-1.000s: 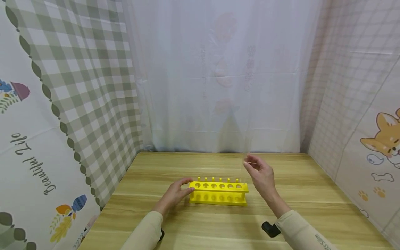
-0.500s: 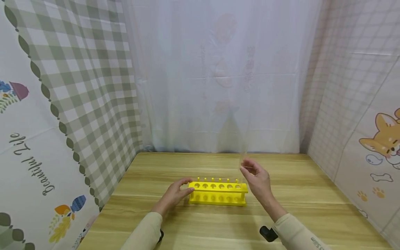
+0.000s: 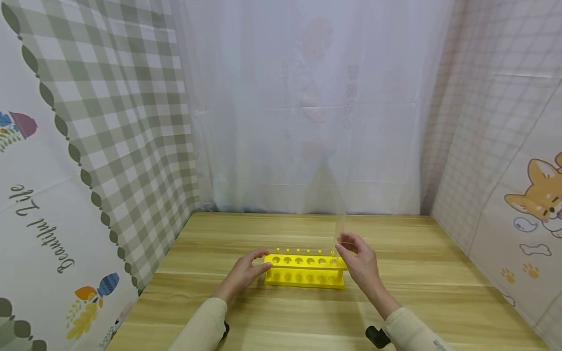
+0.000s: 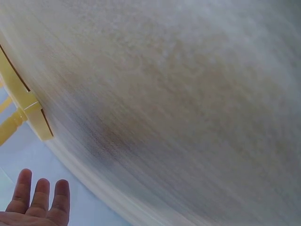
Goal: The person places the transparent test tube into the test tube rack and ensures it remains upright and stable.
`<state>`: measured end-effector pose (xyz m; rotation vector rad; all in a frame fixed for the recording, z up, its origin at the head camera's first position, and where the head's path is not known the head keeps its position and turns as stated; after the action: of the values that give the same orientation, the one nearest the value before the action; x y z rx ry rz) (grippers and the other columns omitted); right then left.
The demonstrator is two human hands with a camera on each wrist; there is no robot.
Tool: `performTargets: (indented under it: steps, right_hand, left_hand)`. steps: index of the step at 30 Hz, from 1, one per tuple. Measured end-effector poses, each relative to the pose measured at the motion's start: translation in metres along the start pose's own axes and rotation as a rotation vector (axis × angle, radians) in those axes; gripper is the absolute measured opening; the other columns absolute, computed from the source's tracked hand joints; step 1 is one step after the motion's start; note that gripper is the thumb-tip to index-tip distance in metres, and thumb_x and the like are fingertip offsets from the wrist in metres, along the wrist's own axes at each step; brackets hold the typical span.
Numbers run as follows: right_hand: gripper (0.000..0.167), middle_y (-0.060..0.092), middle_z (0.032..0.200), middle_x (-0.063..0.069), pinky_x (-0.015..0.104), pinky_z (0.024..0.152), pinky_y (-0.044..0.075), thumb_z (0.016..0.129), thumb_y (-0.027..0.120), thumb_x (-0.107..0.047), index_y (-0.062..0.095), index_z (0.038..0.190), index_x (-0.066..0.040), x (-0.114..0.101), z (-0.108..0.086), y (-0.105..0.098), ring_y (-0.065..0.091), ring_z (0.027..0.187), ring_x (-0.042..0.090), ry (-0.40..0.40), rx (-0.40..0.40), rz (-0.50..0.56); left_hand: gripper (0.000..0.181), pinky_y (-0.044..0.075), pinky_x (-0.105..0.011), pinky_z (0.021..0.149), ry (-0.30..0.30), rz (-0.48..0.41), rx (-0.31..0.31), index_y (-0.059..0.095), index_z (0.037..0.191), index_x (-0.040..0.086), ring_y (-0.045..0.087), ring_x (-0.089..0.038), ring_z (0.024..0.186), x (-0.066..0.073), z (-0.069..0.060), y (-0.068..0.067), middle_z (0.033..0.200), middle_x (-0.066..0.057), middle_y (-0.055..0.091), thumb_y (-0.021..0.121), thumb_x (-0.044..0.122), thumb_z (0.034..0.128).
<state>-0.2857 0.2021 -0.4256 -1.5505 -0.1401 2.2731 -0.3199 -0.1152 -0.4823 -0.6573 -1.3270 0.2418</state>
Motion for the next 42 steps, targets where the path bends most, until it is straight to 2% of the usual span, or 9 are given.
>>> performTargets:
  steps: [5, 13, 18, 22, 24, 27, 31, 34, 42]
  right_hand:
    - [0.032, 0.067, 0.113, 0.014, 0.015, 0.076, 0.052, 0.094, 0.071, -0.014, 0.063, 0.123, -0.002, 0.007, -0.002, 0.002, 0.065, 0.099, 0.019, -0.035, 0.013, 0.003]
    - [0.031, 0.067, 0.112, 0.016, 0.016, 0.075, 0.053, 0.093, 0.070, -0.006, 0.062, 0.122, 0.002, 0.010, -0.009, 0.006, 0.066, 0.102, 0.032, -0.030, -0.027, -0.042]
    - [0.030, 0.068, 0.107, 0.012, 0.018, 0.072, 0.054, 0.091, 0.072, -0.004, 0.065, 0.119, 0.001, 0.026, -0.009, 0.010, 0.069, 0.096, 0.030, -0.074, -0.036, -0.080]
    - [0.031, 0.068, 0.106, 0.009, 0.019, 0.072, 0.054, 0.091, 0.073, -0.007, 0.065, 0.120, -0.001, 0.030, -0.011, 0.010, 0.069, 0.095, 0.027, -0.069, -0.048, -0.144]
    - [0.032, 0.068, 0.106, 0.008, 0.023, 0.074, 0.055, 0.091, 0.073, -0.009, 0.064, 0.121, -0.002, 0.031, -0.011, 0.010, 0.069, 0.097, 0.026, -0.065, -0.059, -0.176]
    - [0.033, 0.068, 0.107, 0.007, 0.037, 0.080, 0.056, 0.092, 0.073, -0.013, 0.064, 0.122, -0.003, 0.030, -0.011, 0.011, 0.067, 0.100, 0.026, -0.081, -0.063, -0.222]
    - [0.033, 0.069, 0.109, 0.007, 0.052, 0.088, 0.051, 0.093, 0.072, -0.016, 0.063, 0.122, -0.004, 0.030, -0.010, 0.011, 0.065, 0.106, 0.029, -0.094, -0.066, -0.258]
    - [0.033, 0.069, 0.111, 0.009, 0.055, 0.093, 0.049, 0.093, 0.072, -0.015, 0.063, 0.122, -0.003, 0.032, -0.010, 0.011, 0.064, 0.109, 0.032, -0.087, -0.071, -0.258]
    - [0.033, 0.068, 0.114, 0.012, 0.057, 0.096, 0.046, 0.095, 0.070, -0.018, 0.062, 0.123, -0.002, 0.033, -0.011, 0.011, 0.061, 0.114, 0.034, -0.062, -0.086, -0.267]
  left_hand:
    - [0.049, 0.043, -0.059, 0.100, 0.003, -0.010, 0.001, 0.057, 0.137, 0.013, 0.047, -0.041, 0.129, -0.001, -0.001, -0.001, 0.139, -0.018, 0.052, 0.063, 0.042, 0.0975]
    - [0.047, 0.043, -0.059, 0.099, 0.010, -0.015, 0.002, 0.058, 0.136, 0.014, 0.048, -0.041, 0.128, -0.001, -0.001, -0.003, 0.139, -0.018, 0.052, 0.063, 0.041, 0.0976]
    - [0.045, 0.042, -0.059, 0.100, 0.010, -0.025, 0.002, 0.058, 0.135, 0.015, 0.047, -0.041, 0.129, -0.002, -0.001, -0.001, 0.139, -0.018, 0.052, 0.063, 0.040, 0.0978]
    - [0.046, 0.042, -0.059, 0.100, 0.010, -0.032, 0.000, 0.059, 0.135, 0.014, 0.046, -0.041, 0.130, -0.003, 0.000, 0.001, 0.139, -0.018, 0.052, 0.063, 0.039, 0.0978]
    - [0.046, 0.041, -0.059, 0.101, 0.004, -0.033, 0.000, 0.059, 0.135, 0.014, 0.046, -0.041, 0.130, -0.003, 0.000, 0.002, 0.139, -0.018, 0.052, 0.064, 0.040, 0.0974]
    - [0.046, 0.041, -0.060, 0.101, 0.000, -0.033, 0.009, 0.059, 0.134, 0.014, 0.046, -0.042, 0.130, -0.003, 0.000, 0.001, 0.139, -0.017, 0.053, 0.065, 0.040, 0.0968]
    - [0.045, 0.041, -0.060, 0.101, -0.004, -0.034, 0.014, 0.059, 0.134, 0.014, 0.046, -0.042, 0.130, -0.003, 0.001, 0.001, 0.139, -0.018, 0.053, 0.065, 0.040, 0.0964]
    - [0.044, 0.041, -0.059, 0.101, -0.002, -0.021, 0.009, 0.060, 0.132, 0.015, 0.046, -0.042, 0.130, -0.002, 0.000, 0.000, 0.139, -0.018, 0.053, 0.065, 0.040, 0.0962]
    - [0.044, 0.040, -0.058, 0.102, 0.063, 0.071, -0.025, 0.060, 0.131, 0.010, 0.047, -0.041, 0.129, 0.005, 0.002, -0.006, 0.138, -0.016, 0.054, 0.064, 0.037, 0.0975]
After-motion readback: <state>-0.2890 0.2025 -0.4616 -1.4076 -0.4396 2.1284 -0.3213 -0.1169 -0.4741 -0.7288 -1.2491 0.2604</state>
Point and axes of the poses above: each hand's wrist, its own z-axis towards the middle knuckle, its own y-axis out of the palm, x = y × z, the point moved 2 cm from there along z, towards the middle knuckle
